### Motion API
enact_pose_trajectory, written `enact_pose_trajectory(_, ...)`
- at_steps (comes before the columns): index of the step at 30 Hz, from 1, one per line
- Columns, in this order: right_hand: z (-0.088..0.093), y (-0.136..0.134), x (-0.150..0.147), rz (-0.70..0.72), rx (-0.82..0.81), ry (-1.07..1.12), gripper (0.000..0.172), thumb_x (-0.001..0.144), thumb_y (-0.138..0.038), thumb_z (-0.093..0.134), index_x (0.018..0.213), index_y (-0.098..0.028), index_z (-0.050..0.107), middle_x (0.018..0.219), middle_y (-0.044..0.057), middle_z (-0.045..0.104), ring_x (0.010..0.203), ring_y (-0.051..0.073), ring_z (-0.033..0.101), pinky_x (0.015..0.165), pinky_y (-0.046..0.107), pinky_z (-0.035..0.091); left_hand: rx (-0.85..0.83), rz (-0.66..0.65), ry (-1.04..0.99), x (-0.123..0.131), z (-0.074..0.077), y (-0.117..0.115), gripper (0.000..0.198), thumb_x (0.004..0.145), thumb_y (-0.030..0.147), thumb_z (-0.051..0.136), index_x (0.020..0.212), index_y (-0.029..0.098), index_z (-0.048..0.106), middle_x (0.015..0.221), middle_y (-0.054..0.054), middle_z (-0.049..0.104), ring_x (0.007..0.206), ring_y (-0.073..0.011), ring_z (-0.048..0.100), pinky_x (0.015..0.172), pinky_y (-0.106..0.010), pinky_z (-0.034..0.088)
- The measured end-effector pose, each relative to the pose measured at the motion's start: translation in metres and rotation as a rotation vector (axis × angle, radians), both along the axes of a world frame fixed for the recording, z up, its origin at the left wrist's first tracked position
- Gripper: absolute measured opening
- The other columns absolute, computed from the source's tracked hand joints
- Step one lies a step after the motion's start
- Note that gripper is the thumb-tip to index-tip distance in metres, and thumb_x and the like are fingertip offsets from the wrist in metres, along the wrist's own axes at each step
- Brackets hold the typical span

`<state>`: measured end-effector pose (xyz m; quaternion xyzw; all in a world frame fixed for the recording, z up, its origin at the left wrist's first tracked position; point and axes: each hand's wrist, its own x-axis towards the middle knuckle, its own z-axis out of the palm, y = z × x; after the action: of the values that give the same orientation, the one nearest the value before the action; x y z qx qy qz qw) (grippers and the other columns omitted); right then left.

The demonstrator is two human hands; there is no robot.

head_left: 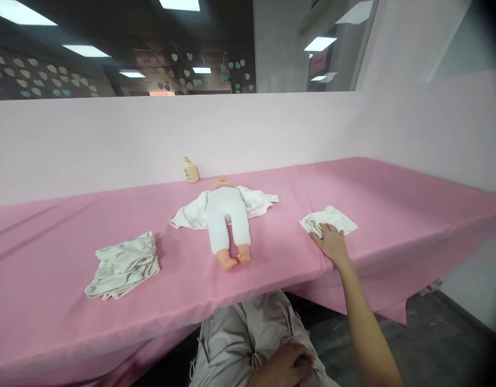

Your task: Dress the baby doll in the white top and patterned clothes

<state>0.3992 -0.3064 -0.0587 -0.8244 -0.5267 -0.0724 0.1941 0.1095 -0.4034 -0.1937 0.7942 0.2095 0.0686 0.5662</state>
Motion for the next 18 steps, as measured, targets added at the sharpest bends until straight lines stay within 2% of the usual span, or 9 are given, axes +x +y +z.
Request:
enact_pose_trajectory(2, 0.001, -0.001, 0.001, 0.006, 0.003, -0.006, 0.045, 0.095, -0.045, 0.043, 0.127, -0.014, 0.051, 0.136, 0.017, 0.051, 0.127, 0.032, 0.043, 0.108, 0.053, 0.025, -0.033, 0.069, 0.052, 0.002, -0.003, 0.001, 0.029, 0.072, 0.038, 0.058, 0.098, 0.042, 0.071, 0.103, -0.003, 0.069, 0.108, -0.0209, 0.064, 0.097, -0.041, 0.043)
enact_pose_trajectory(4, 0.001, -0.003, 0.001, 0.012, 0.009, -0.018, 0.045, 0.095, -0.044, 0.042, 0.127, -0.014, 0.051, 0.135, 0.017, 0.051, 0.128, 0.033, 0.043, 0.107, 0.053, 0.026, -0.045, 0.072, 0.059, 0.005, -0.006, 0.001, 0.028, 0.07, 0.034, 0.059, 0.094, 0.035, 0.073, 0.098, -0.003, 0.071, 0.104, -0.0227, 0.065, 0.097, -0.041, 0.046)
enact_pose_trajectory(8, 0.003, -0.005, -0.004, 0.034, 0.038, -0.044, 0.043, 0.095, -0.043, 0.041, 0.122, -0.012, 0.051, 0.13, 0.019, 0.054, 0.123, 0.034, 0.046, 0.103, 0.053, 0.029, -0.054, 0.063, -0.003, 0.006, -0.004, 0.001, 0.028, 0.075, 0.025, 0.057, 0.098, 0.021, 0.073, 0.099, -0.006, 0.073, 0.097, -0.022, 0.067, 0.092, -0.036, 0.049)
enact_pose_trajectory(11, 0.004, -0.006, -0.005, 0.048, 0.067, -0.047, 0.033, 0.092, -0.036, 0.042, 0.108, -0.01, 0.054, 0.115, 0.019, 0.06, 0.109, 0.032, 0.052, 0.099, 0.051, 0.032, -0.071, 0.06, -0.057, 0.003, 0.002, 0.001, 0.028, 0.08, 0.022, 0.055, 0.102, 0.015, 0.072, 0.101, -0.008, 0.073, 0.097, -0.0214, 0.068, 0.09, -0.032, 0.05)
enact_pose_trajectory(14, 0.007, -0.011, 0.002, 0.024, 0.11, 0.047, 0.027, 0.087, -0.031, 0.043, 0.102, -0.01, 0.055, 0.096, 0.016, 0.063, 0.091, 0.029, 0.056, 0.086, 0.042, 0.04, -0.05, 0.06, -0.036, 0.001, 0.009, -0.002, 0.028, 0.083, 0.02, 0.053, 0.102, 0.015, 0.072, 0.099, -0.009, 0.073, 0.096, -0.0217, 0.068, 0.089, -0.032, 0.051)
enact_pose_trajectory(16, 0.015, -0.02, 0.005, -0.072, 0.25, 0.218, 0.028, 0.084, -0.031, 0.046, 0.102, -0.012, 0.056, 0.086, 0.012, 0.062, 0.081, 0.026, 0.056, 0.074, 0.036, 0.042, 0.015, 0.089, 0.001, -0.003, 0.02, -0.004, 0.029, 0.082, 0.018, 0.054, 0.104, 0.017, 0.072, 0.104, -0.008, 0.072, 0.101, -0.0226, 0.066, 0.094, -0.034, 0.049)
enact_pose_trajectory(18, 0.026, -0.032, -0.002, -0.246, 0.521, 0.407, 0.028, 0.079, -0.032, 0.052, 0.1, -0.014, 0.058, 0.081, 0.008, 0.061, 0.074, 0.024, 0.055, 0.067, 0.033, 0.041, 0.089, 0.19, -0.039, -0.011, 0.04, -0.004, 0.032, 0.08, 0.016, 0.056, 0.109, 0.02, 0.07, 0.116, -0.008, 0.069, 0.112, -0.0241, 0.061, 0.104, -0.036, 0.044)
